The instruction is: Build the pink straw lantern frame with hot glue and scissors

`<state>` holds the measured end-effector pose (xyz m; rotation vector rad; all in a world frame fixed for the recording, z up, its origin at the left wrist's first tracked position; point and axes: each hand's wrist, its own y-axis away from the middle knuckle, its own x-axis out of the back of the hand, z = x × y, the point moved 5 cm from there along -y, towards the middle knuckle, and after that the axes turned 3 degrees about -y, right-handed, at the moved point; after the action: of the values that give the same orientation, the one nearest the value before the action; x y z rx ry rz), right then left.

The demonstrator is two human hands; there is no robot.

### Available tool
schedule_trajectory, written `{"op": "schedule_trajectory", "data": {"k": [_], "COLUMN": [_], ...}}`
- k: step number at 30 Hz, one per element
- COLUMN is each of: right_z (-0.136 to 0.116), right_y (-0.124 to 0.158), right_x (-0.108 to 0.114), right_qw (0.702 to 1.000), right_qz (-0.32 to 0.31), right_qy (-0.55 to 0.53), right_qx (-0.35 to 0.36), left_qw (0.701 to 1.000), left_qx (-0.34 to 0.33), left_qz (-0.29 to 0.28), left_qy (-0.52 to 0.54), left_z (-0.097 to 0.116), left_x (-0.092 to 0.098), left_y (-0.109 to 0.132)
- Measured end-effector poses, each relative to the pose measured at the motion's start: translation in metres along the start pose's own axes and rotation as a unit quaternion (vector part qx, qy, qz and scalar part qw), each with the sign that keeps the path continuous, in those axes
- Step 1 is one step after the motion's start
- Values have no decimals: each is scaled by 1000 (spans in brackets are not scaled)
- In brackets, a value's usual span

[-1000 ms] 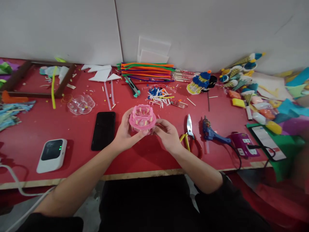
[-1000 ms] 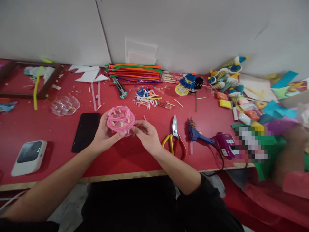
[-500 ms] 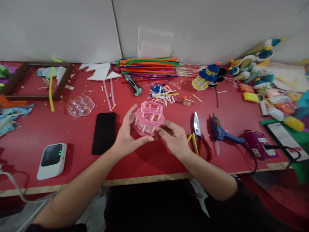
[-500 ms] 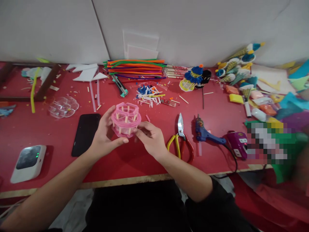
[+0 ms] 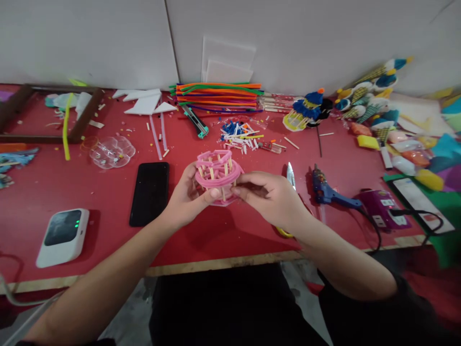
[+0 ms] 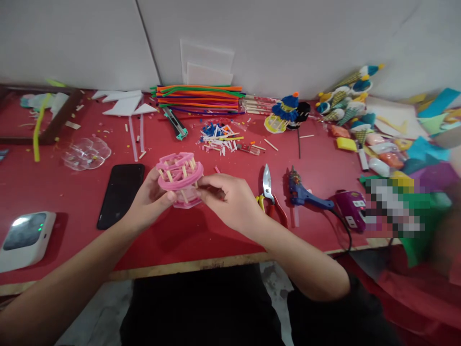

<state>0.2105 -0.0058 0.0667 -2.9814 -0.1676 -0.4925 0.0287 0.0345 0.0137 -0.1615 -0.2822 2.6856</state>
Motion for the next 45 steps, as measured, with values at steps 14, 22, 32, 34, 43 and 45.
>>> {"op": "schedule_trajectory", "data": {"k": [14, 22, 32, 34, 43, 45], "right_z": [40, 39, 38, 37, 34, 35], "right_y": [-14, -12, -10, -10, -7, -6], "right_x": [-4, -3, 8, 9, 10, 10], "right_qw": [993, 989, 975, 975, 965, 965], "right_qz": [-15, -12, 100, 110, 124, 124], "right_qy": [19, 51, 79, 86, 118, 120], "right_qx": [114, 139, 179, 173, 201, 196], "left_qw": [979, 941, 1000, 996, 988, 987], "left_qx": [-61, -145, 9, 50, 120, 119], "left_qz": [30, 5, -14, -29, -17, -4], "left_qy": [-190, -305, -6, 62, 95, 104], "left_z": [12, 28, -3, -6, -6, -9], "left_x": [2, -2, 1, -1, -4, -3], "left_y": [-1, -1, -1, 0, 0, 0]}}
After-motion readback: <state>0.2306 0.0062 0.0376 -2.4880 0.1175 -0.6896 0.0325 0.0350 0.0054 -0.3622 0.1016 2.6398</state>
